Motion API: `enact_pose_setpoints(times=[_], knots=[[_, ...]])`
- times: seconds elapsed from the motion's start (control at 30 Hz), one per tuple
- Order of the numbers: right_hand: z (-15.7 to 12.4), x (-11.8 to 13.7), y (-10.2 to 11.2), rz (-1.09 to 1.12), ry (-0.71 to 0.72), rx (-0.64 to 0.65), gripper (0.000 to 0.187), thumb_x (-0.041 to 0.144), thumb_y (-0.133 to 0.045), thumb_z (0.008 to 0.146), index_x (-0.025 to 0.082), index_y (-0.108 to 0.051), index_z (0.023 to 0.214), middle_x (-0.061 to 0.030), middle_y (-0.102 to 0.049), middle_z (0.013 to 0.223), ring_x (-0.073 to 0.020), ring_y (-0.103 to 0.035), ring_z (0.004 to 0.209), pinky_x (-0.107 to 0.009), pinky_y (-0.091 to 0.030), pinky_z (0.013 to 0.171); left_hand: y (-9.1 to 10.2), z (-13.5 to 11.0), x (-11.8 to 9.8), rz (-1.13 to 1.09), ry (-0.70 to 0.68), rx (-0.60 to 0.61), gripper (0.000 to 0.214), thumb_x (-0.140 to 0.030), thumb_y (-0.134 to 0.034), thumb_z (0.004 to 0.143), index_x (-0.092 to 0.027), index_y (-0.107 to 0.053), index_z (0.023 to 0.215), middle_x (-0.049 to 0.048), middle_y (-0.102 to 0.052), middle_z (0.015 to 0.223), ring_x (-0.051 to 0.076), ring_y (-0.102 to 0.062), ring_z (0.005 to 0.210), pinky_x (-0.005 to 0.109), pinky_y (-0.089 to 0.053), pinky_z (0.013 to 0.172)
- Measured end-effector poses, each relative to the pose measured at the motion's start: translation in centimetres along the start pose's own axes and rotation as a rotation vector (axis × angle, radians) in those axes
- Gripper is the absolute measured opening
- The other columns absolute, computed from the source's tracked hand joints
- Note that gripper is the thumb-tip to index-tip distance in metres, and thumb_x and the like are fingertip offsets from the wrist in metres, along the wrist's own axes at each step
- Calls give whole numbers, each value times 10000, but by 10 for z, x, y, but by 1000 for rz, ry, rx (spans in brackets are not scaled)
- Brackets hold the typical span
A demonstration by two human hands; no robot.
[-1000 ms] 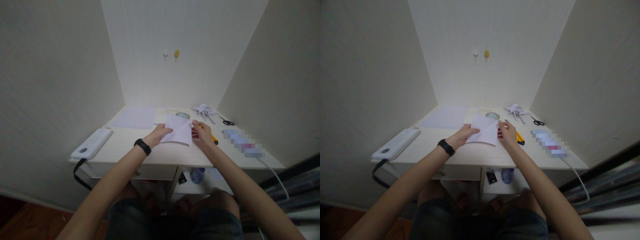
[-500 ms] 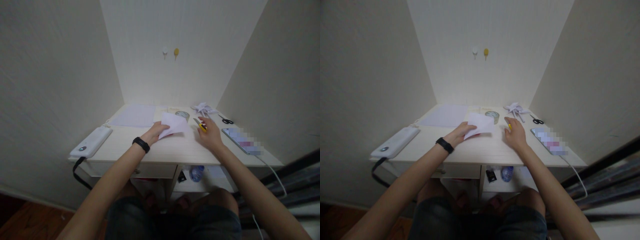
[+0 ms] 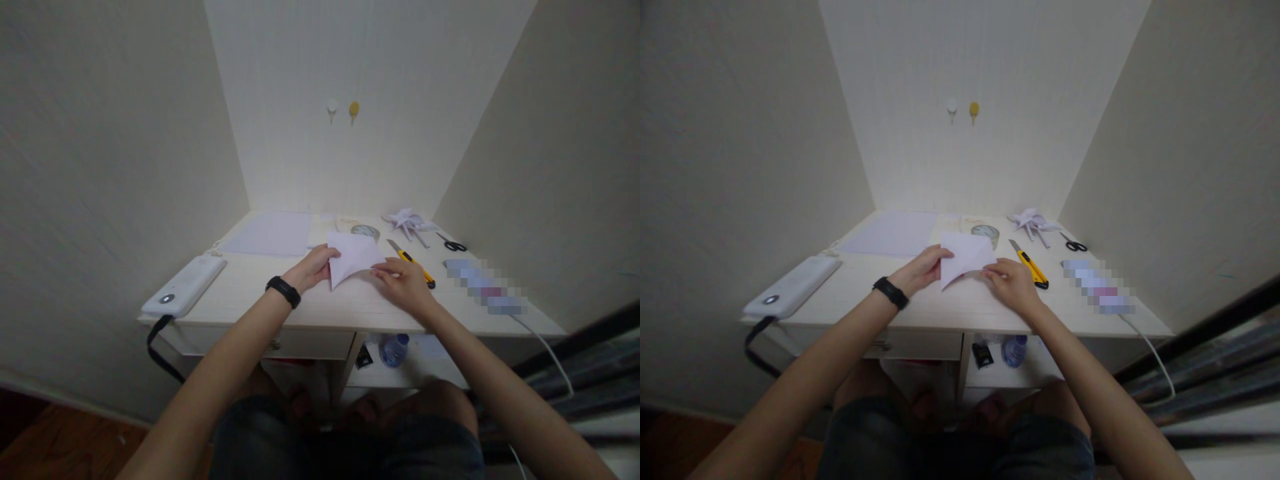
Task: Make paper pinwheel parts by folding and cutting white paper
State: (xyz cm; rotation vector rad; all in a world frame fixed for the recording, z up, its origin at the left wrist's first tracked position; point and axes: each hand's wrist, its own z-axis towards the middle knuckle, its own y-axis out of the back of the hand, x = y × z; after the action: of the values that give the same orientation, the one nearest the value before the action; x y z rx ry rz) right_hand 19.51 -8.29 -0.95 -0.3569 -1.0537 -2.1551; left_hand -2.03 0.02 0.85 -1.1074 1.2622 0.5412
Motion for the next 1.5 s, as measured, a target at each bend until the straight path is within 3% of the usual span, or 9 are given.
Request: enact_pose_setpoints(times=[0.23,0.37,0.5,0.8,0.97,1.13,1.27,1.4,1.5], knots=[[5,-8,3,422,-388,-191,380,558,-771,713,180,-749,720,-68,-738,692,-245,-693,666,-432,-584,723,-1,-17,-16,-91,-140,97,582,-336,-691,797,-316,-489,1343,75,-662,1068,263,-695,915,527,-576,819],[6,-8,2,725,-493,-264,419,534,-871,583,168,-713,712,-66,-732,703,-216,-703,660,-390,-618,707,-1,-18,-15,78,-179,164,329,-268,-748,768,-159,-669,1069,125,-678,1086,251,-662,1011,444,-587,844],[3,-5,3,791,-583,-336,425,521,-889,553,175,-662,643,-55,-701,650,-200,-682,598,-353,-621,620,-3,-11,-6,201,-201,9,219,-195,-823,716,-78,-681,836,112,-705,881,166,-685,808,315,-588,773],[-12,0,8,755,-635,-242,569,424,-906,495,228,-555,898,58,-632,542,-150,-592,460,-279,-509,471,0,-17,-10,249,-142,-199,252,-181,-837,701,-105,-671,874,78,-713,772,134,-671,600,207,-479,478],[-21,-9,14,278,-463,32,391,458,-760,706,210,-620,974,23,-637,571,-173,-583,516,-311,-480,534,11,-35,-10,443,-15,-143,310,-134,-816,691,-97,-665,959,66,-691,671,147,-664,522,183,-371,405],[-33,6,11,-234,16,31,382,385,-601,883,186,-668,1202,-176,-666,1255,-331,-615,1159,-521,-483,993,15,-52,-7,570,-33,-99,229,-168,-768,736,-93,-678,932,61,-678,628,167,-682,533,190,-391,426],[-47,24,2,-232,275,300,510,402,-503,966,197,-525,1433,-141,-464,1528,-320,-396,1436,-532,-355,1159,17,-59,-9,727,-37,-64,186,-215,-720,781,-110,-696,933,61,-667,596,191,-673,533,235,-431,472],[-54,28,-4,-222,265,460,566,440,-438,995,221,-413,1517,-124,-401,1562,-315,-374,1450,-570,-325,1173,12,-69,-10,1035,-271,-178,132,-241,-744,750,-164,-738,856,111,-726,773,282,-709,867,339,-525,799],[-53,26,-5,-235,269,520,574,465,-405,1004,223,-397,1525,-122,-387,1565,-316,-367,1451,-583,-306,1178,0,-77,0,1033,-547,-137,238,-256,-712,785,-186,-741,1011,140,-700,1205,303,-539,1292,362,-328,1138]])
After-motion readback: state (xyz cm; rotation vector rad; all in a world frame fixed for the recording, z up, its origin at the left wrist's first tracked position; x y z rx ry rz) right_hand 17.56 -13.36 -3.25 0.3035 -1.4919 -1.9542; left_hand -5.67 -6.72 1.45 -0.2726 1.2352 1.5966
